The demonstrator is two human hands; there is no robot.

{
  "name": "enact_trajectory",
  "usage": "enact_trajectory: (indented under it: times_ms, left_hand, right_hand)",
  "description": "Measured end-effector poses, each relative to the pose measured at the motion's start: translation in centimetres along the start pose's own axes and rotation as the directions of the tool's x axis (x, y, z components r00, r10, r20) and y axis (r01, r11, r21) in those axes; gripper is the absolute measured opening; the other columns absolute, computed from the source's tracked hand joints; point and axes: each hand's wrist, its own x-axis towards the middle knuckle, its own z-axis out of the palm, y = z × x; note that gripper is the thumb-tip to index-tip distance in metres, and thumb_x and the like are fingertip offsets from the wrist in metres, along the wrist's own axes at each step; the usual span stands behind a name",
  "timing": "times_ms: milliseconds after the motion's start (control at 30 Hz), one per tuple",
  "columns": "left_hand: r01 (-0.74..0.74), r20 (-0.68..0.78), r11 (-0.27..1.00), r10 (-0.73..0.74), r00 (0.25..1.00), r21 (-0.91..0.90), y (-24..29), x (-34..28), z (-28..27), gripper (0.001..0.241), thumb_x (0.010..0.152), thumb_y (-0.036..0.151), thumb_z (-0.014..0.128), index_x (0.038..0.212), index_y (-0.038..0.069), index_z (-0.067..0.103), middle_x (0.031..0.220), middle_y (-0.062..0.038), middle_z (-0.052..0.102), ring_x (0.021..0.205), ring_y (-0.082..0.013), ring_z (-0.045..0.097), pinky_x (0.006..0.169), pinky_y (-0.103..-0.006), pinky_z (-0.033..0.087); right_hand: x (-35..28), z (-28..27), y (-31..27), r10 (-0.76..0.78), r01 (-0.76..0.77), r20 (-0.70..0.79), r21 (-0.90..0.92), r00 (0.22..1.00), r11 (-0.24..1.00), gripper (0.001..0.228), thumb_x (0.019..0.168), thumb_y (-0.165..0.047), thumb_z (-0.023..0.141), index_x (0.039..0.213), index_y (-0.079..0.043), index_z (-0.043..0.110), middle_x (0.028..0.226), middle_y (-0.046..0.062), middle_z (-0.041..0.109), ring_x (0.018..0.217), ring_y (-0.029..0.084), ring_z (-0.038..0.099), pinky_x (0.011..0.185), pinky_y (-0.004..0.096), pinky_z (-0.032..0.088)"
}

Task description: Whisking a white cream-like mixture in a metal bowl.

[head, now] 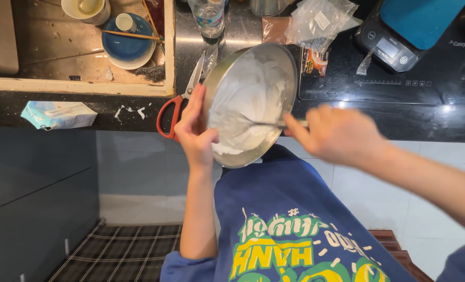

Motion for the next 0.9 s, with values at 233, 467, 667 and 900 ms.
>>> enact_trajectory:
  times_ms: [233, 467, 667, 900]
  left_hand:
    - [-0.129, 0.104, 0.939, 0.100, 0.990, 0.320, 0.7, -1.0, -0.3, 0.085, 0.054, -0.006, 0.052, 0.138, -0.012, 0.063, 0.158, -0.024, 0.053, 0.143, -0.0269, 0.050, 0.121, -0.0313, 0.035]
    - [-0.144, -0.136, 0.986, 0.155, 0.979, 0.083, -0.7, -2.4, -0.1, 0.085, 0.059, -0.002, 0.048, 0.143, -0.012, 0.055, 0.160, -0.024, 0.047, 0.156, -0.0302, 0.040, 0.129, -0.0373, 0.029]
    - [-0.175, -0.163, 0.983, 0.182, 0.970, 0.057, -1.4, -3.0, -0.3, 0.087, 0.059, -0.002, 0.048, 0.145, -0.015, 0.050, 0.163, -0.024, 0.042, 0.157, -0.0290, 0.035, 0.131, -0.0383, 0.024]
    - [-0.056, -0.261, 0.987, 0.016, 0.965, -0.150, -1.1, -2.0, -1.6, 0.094, 0.054, -0.002, 0.046, 0.147, -0.016, 0.048, 0.148, -0.025, 0.057, 0.140, -0.0271, 0.053, 0.120, -0.0330, 0.034]
  right_hand:
    - [-1.4, 3.4, 4.3, 0.323, -0.322, -0.003, 0.051, 0.946, 0.945, 0.031, 0.100, -0.042, 0.068, 0.113, -0.017, 0.078, 0.059, 0.006, 0.055, 0.048, 0.026, 0.057, 0.041, 0.038, 0.041]
    - [-8.5, 16.7, -8.3, -0.025, -0.731, 0.870, 0.398, 0.493, -0.554, 0.049, 0.103, -0.047, 0.047, 0.096, -0.006, 0.072, 0.050, 0.000, 0.049, 0.039, 0.007, 0.045, 0.035, 0.027, 0.034]
    - [-10.5, 18.2, -11.0, -0.618, -0.352, 0.368, -0.576, 0.695, -0.738, 0.045, 0.109, -0.047, 0.032, 0.101, -0.008, 0.053, 0.049, -0.004, 0.031, 0.035, 0.001, 0.024, 0.027, 0.018, 0.017]
    - [-11.7, 12.6, -8.0, -0.394, -0.266, 0.422, -0.332, 0.816, -0.905, 0.046, 0.112, -0.040, 0.026, 0.096, -0.003, 0.048, 0.050, -0.004, 0.029, 0.035, 0.001, 0.021, 0.027, 0.020, 0.016]
